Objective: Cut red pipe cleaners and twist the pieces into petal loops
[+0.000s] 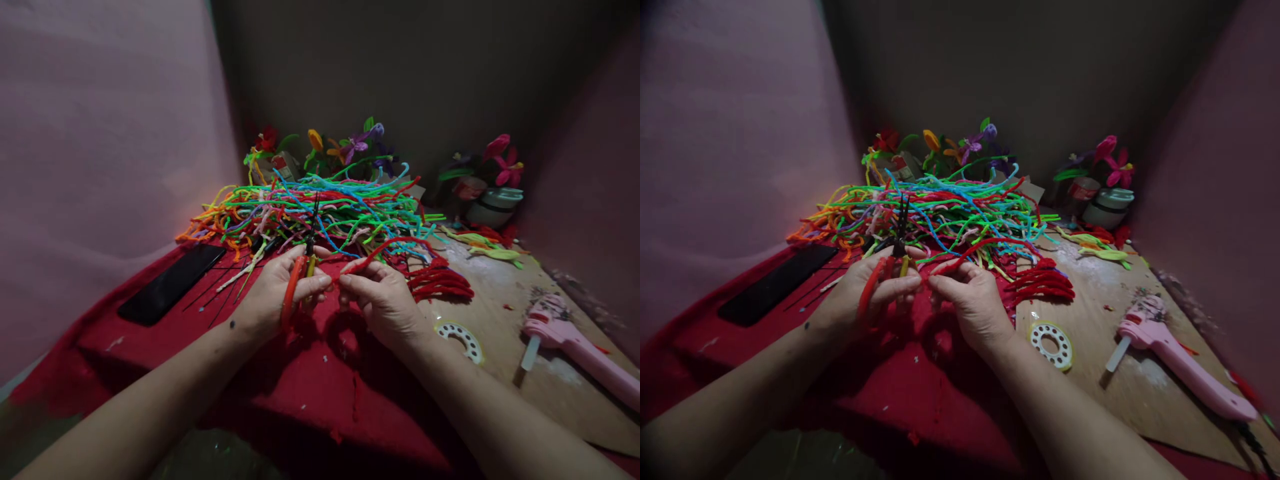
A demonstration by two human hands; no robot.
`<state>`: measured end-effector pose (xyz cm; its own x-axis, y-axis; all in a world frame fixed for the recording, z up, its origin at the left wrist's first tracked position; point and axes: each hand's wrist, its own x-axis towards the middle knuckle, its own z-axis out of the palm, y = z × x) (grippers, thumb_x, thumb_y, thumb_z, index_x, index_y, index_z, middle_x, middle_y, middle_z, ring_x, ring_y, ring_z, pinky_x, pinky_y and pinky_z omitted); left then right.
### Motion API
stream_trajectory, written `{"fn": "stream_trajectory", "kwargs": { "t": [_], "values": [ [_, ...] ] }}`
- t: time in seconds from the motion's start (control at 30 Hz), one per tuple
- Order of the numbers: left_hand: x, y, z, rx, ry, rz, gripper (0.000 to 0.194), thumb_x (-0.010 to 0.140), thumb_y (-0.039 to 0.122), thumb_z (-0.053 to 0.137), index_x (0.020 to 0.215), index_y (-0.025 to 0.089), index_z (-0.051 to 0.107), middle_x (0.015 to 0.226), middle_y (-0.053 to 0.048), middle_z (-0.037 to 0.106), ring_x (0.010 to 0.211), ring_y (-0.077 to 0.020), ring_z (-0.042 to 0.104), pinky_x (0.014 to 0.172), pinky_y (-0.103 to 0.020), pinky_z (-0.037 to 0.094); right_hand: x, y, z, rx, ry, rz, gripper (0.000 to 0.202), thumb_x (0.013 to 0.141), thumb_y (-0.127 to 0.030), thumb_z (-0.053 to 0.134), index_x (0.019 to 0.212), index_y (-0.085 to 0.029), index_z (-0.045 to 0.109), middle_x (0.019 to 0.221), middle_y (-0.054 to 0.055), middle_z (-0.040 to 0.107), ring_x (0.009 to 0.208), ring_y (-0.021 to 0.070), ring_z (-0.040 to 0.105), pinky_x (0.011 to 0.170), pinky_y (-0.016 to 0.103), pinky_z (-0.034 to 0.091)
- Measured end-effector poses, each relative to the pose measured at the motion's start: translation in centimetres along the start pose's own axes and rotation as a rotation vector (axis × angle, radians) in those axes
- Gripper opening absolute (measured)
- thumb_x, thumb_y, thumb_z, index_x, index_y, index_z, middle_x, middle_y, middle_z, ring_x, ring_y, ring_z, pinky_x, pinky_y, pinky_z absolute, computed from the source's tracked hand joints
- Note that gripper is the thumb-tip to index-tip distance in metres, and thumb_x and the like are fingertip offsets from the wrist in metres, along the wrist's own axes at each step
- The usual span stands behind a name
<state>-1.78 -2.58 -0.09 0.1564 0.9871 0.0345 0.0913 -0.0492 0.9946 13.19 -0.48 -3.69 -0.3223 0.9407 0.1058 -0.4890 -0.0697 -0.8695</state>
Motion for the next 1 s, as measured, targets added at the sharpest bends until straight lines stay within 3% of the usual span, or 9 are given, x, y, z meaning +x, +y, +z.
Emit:
{"fn": "stream_trajectory", "kwargs": {
  "t": [0.33, 0.63, 0.87, 1.0],
  "values": [
    [0.2, -0.8, -0.3, -0.177, -0.042, -0.052, 0.040, 0.072, 0.022, 0.060, 0.108, 0.017, 0.045, 0.061, 0.005, 0.053, 0.047, -0.0075, 0.049, 0.044, -0.018, 0.039, 0.1, 0.0, -0.1, 0.015, -0.043, 0.028, 0.008, 0.070, -0.020, 0.063, 0.073, -0.013, 0.063, 0.060, 0.002, 0.061, 0.048, 0.0101, 0.053, 0.047, 0.024, 0.043],
    [0.3, -0.7, -0.2, -0.151, -0.046, -0.037, 0.039, 0.070, 0.022, 0.062, 0.106, 0.017, 0.046, 0.062, 0.005, 0.051, 0.050, -0.0067, 0.049, 0.045, -0.017, 0.040, 0.2, 0.1, -0.2, 0.068, 0.043, 0.017, 0.010, 0.064, -0.017, 0.067, 0.070, -0.016, 0.060, 0.062, -0.002, 0.060, 0.047, 0.0097, 0.054, 0.047, 0.023, 0.043],
    [-0.1, -0.1, -0.3, 0.130, -0.016, 0.046, 0.036, 0.077, 0.026, 0.055, 0.111, 0.017, 0.045, 0.066, 0.003, 0.054, 0.052, -0.0079, 0.050, 0.046, -0.018, 0.041, 0.2, -0.2, -0.1, 0.032, 0.079, 0.026, 0.008, 0.064, -0.015, 0.065, 0.068, -0.015, 0.059, 0.057, -0.001, 0.059, 0.048, 0.0106, 0.054, 0.048, 0.024, 0.043],
    [-0.4, -0.2, -1.1, 0.513, -0.035, 0.197, 0.036, 0.080, 0.025, 0.047, 0.115, 0.017, 0.044, 0.090, -0.005, 0.060, 0.077, -0.0148, 0.058, 0.066, -0.025, 0.047, 0.8, -0.3, -0.3, -0.018, 0.142, -0.069, 0.005, 0.064, -0.015, 0.065, 0.068, -0.014, 0.061, 0.057, -0.001, 0.060, 0.050, 0.0101, 0.055, 0.052, 0.024, 0.042]
  ]
}}
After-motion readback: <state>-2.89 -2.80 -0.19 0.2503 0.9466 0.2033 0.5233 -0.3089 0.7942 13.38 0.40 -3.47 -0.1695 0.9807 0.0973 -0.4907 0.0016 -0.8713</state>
